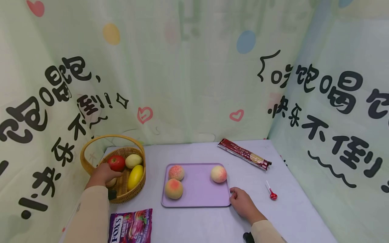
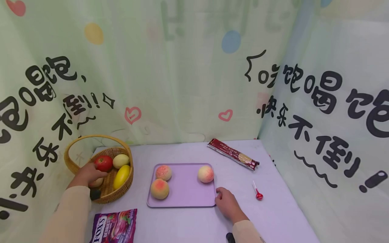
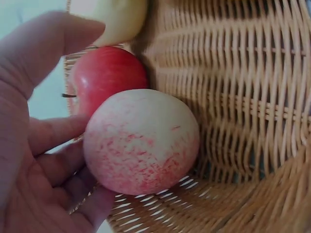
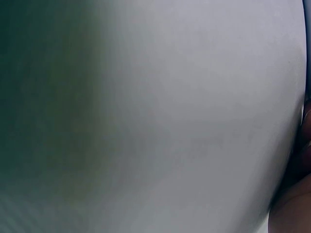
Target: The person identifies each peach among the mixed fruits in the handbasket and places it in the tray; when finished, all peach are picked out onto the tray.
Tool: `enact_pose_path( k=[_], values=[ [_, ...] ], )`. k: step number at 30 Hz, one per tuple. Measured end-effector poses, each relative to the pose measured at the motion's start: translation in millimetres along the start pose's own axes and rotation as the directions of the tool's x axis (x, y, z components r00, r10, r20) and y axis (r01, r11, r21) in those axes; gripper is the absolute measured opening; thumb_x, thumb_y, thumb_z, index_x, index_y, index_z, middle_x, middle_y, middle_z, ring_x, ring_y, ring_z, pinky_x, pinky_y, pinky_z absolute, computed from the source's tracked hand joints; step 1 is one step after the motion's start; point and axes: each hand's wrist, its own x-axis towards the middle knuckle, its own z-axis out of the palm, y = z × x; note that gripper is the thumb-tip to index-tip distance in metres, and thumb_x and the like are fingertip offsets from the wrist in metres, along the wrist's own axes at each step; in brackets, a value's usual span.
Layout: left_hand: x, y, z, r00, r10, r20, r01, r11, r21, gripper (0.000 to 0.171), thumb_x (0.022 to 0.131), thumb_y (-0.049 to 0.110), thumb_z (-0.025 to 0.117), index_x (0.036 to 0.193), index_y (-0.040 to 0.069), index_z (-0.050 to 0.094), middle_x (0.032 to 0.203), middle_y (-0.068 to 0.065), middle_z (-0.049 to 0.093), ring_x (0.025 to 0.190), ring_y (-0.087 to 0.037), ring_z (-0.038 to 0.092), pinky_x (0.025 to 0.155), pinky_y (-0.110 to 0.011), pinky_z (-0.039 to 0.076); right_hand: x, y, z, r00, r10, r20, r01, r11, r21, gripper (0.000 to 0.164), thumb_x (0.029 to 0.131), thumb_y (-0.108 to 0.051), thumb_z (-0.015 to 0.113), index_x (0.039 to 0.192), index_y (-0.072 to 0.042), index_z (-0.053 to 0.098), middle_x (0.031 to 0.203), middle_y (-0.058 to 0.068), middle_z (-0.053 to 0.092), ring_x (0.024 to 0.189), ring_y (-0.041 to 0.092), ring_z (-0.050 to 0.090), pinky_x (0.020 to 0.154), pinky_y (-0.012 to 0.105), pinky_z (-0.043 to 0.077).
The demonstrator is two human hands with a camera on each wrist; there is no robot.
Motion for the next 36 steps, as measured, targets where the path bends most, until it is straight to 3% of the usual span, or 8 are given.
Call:
enact_pose_path(
  k=[4, 9, 18, 28, 36],
  values=[
    [-2.5, -0.1, 0.1, 0.999, -0.028, 0.032, 0.027, 0.999, 0.04, 0.064, 0.085, 0.042, 0.075, 0.112, -0.015, 0.062, 0.104, -0.029, 0.065, 0.088, -0.036, 0.058, 0.085, -0.051, 0.054, -1.4, 1.0, 2.7, 1.0, -0.009, 0.006, 0.009, 1.0, 0.019, 0.036, 0.093, -0.005, 0.064, 0.128, 0.004, 0.062, 0.08, 0.004, 0.054, 0.071, 0.018, 0.049, 0.059, 0.028, 0.04],
    [-10.0, -5.9, 10.7, 0.993, -0.043, 0.107, 0.042, 0.999, 0.005, 0.06, 0.082, 0.038, 0.072, 0.109, -0.014, 0.058, 0.094, -0.023, 0.06, 0.084, -0.033, 0.055, 0.08, -0.044, 0.053, -3.7, -2.5, 6.3, 1.0, -0.019, 0.014, 0.018, 0.999, 0.03, 0.036, 0.092, -0.005, 0.064, 0.128, 0.004, 0.062, 0.08, 0.003, 0.055, 0.072, 0.018, 0.05, 0.06, 0.028, 0.041],
    [-11.7, -9.9, 17.9, 0.996, -0.027, 0.087, 0.036, 0.994, -0.101, 0.027, 0.077, 0.029, 0.075, 0.076, 0.008, 0.057, 0.074, -0.006, 0.052, 0.071, -0.022, 0.051, 0.062, -0.03, 0.044, -2.8, -8.0, 6.8, 1.0, 0.006, 0.018, -0.006, 1.0, 0.008, 0.037, 0.093, -0.006, 0.063, 0.129, 0.003, 0.062, 0.083, 0.004, 0.056, 0.075, 0.018, 0.05, 0.062, 0.03, 0.043],
    [-4.2, -8.5, 12.0, 1.0, 0.02, 0.012, -0.019, 0.992, -0.121, 0.035, 0.077, 0.026, 0.075, 0.092, -0.001, 0.06, 0.084, -0.012, 0.057, 0.077, -0.027, 0.054, 0.064, -0.032, 0.047, -3.9, -9.5, 4.0, 1.0, 0.007, 0.013, -0.007, 1.0, -0.002, 0.037, 0.095, -0.007, 0.063, 0.13, 0.003, 0.061, 0.084, 0.005, 0.055, 0.077, 0.018, 0.05, 0.063, 0.031, 0.044],
    [0.8, -0.7, 11.2, 0.998, 0.053, 0.015, -0.051, 0.994, -0.096, 0.064, 0.08, 0.031, 0.071, 0.127, -0.009, 0.054, 0.102, -0.02, 0.062, 0.088, -0.031, 0.055, 0.073, -0.037, 0.049, -4.0, -4.6, -0.3, 1.0, 0.01, 0.0, -0.01, 1.0, -0.012, 0.037, 0.095, -0.006, 0.061, 0.13, 0.004, 0.061, 0.085, 0.004, 0.056, 0.077, 0.019, 0.05, 0.065, 0.031, 0.043]
  ],
)
